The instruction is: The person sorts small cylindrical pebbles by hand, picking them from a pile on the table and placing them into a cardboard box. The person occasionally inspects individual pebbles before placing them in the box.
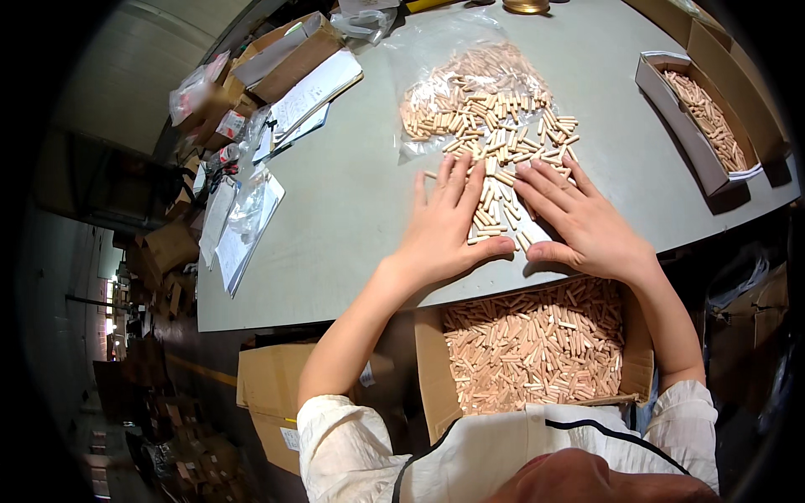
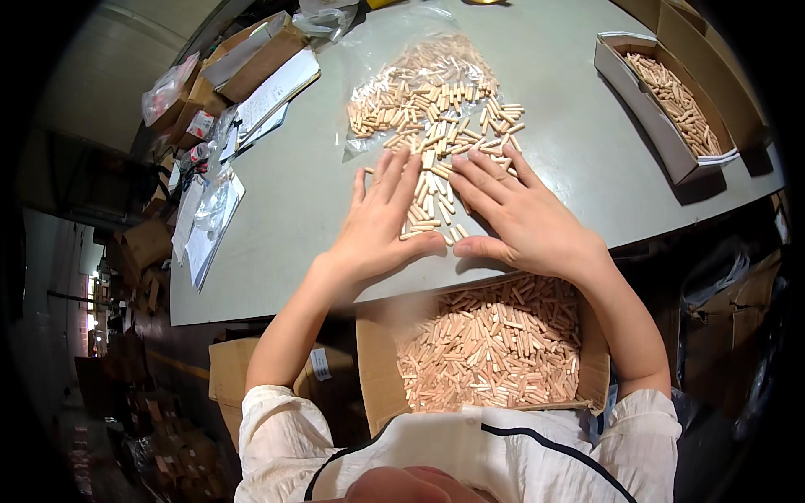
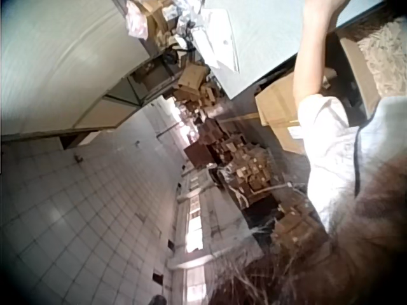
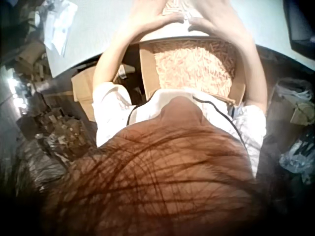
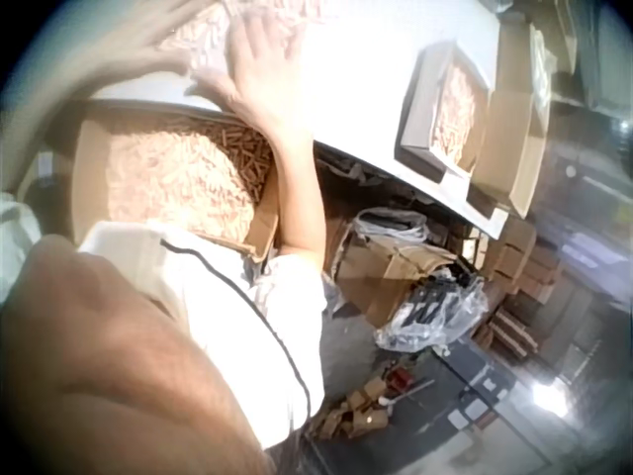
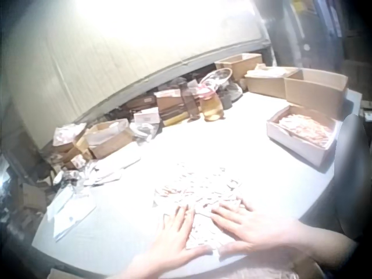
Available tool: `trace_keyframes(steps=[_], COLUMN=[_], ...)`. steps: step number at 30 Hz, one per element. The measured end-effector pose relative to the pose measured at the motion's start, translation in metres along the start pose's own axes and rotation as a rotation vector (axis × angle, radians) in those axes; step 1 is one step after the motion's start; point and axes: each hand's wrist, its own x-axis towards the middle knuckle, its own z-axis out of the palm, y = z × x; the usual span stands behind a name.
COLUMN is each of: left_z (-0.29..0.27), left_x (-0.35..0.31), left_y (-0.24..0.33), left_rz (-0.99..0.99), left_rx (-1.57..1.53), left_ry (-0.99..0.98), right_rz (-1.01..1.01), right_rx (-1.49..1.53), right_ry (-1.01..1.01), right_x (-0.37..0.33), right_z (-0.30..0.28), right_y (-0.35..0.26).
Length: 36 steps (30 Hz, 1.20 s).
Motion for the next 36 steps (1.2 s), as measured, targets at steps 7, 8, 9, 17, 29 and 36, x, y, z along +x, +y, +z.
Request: trace_keyframes(steps=[7, 8, 9, 17, 29, 36], left_z=[0.006, 0.007, 0.009, 0.020, 0.010, 0.006], left_x=[-0.015, -0.020, -0.025, -0.049, -0.010, -0.005], left_y=[0.006, 0.009, 0.011, 0.014, 0.010, 0.008], left_rz=[0.153, 0.140, 0.129, -0.057, 0.026, 0.164], left_rx=[0.049, 0.051, 0.050, 0.028, 0.012, 0.003], left_ry=[0.046, 0.048, 0.051, 0.088, 0.023, 0.014], right_rz=[0.049, 0.070, 0.094, -0.019, 0.305, 0.474], right_rx=[-0.015, -0.037, -0.060, -0.035, 0.663, 1.113], right_ry=[0.031, 0.040, 0.047, -0.003, 0.486, 0.710], right_x=[-0.001, 0.000, -0.001, 0.000, -0.013, -0.021], right_z=[0.000, 0.003, 0.004, -0.002, -0.006, -0.011], right_y=[-0.003, -0.002, -0.003, -0.005, 0.010, 0.023])
